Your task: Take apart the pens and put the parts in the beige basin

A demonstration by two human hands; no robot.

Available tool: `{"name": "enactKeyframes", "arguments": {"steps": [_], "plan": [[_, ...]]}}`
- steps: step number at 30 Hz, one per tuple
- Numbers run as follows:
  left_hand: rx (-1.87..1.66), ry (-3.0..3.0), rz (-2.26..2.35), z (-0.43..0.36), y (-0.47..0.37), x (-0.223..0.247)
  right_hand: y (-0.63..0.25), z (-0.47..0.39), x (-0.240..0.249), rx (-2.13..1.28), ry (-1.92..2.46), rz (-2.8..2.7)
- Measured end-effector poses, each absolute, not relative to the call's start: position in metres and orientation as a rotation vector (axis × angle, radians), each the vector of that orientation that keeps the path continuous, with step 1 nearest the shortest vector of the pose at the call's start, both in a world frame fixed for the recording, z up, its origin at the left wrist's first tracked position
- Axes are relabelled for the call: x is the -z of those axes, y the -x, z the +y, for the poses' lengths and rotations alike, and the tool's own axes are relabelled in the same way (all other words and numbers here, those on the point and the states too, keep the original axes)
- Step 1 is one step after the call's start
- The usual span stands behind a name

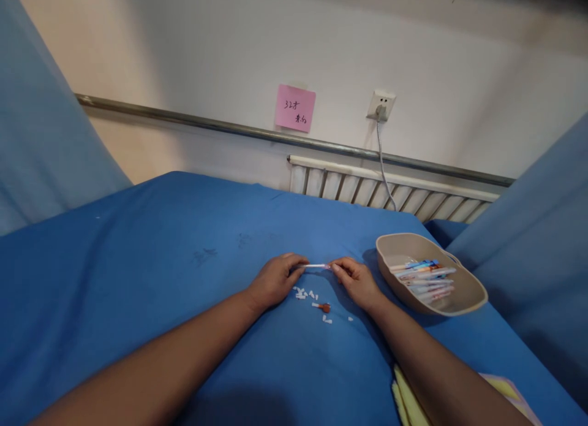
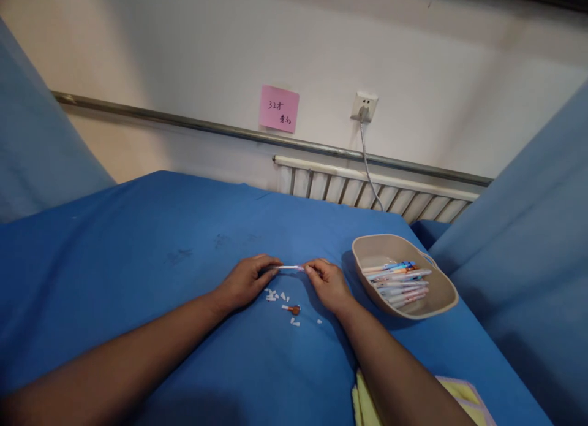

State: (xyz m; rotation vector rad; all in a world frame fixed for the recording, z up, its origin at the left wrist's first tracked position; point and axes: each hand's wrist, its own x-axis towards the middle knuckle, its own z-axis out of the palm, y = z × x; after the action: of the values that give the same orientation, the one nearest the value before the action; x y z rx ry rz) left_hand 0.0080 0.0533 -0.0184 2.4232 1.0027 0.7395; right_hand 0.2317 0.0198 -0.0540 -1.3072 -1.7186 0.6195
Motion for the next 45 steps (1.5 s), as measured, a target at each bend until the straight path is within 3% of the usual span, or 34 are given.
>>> {"name": "enactKeyframes", "arguments": {"steps": [30,39,45], "plan": [[-0.715,-2.420,0.885,0.040,-0.009,0.013,-0.217,0.001,0.035,-0.496,1.209,-1.849],[-0.739,-2.223,0.913,0.042,-0.010,0.013,-0.218,-0.003,0.027,-0.315,1.202,-1.968],[-0.683,-2.289,0.870,0.039,-0.009,0.006,-0.218,-0.002,0.029,-0.387,1.230,-1.976]]}}
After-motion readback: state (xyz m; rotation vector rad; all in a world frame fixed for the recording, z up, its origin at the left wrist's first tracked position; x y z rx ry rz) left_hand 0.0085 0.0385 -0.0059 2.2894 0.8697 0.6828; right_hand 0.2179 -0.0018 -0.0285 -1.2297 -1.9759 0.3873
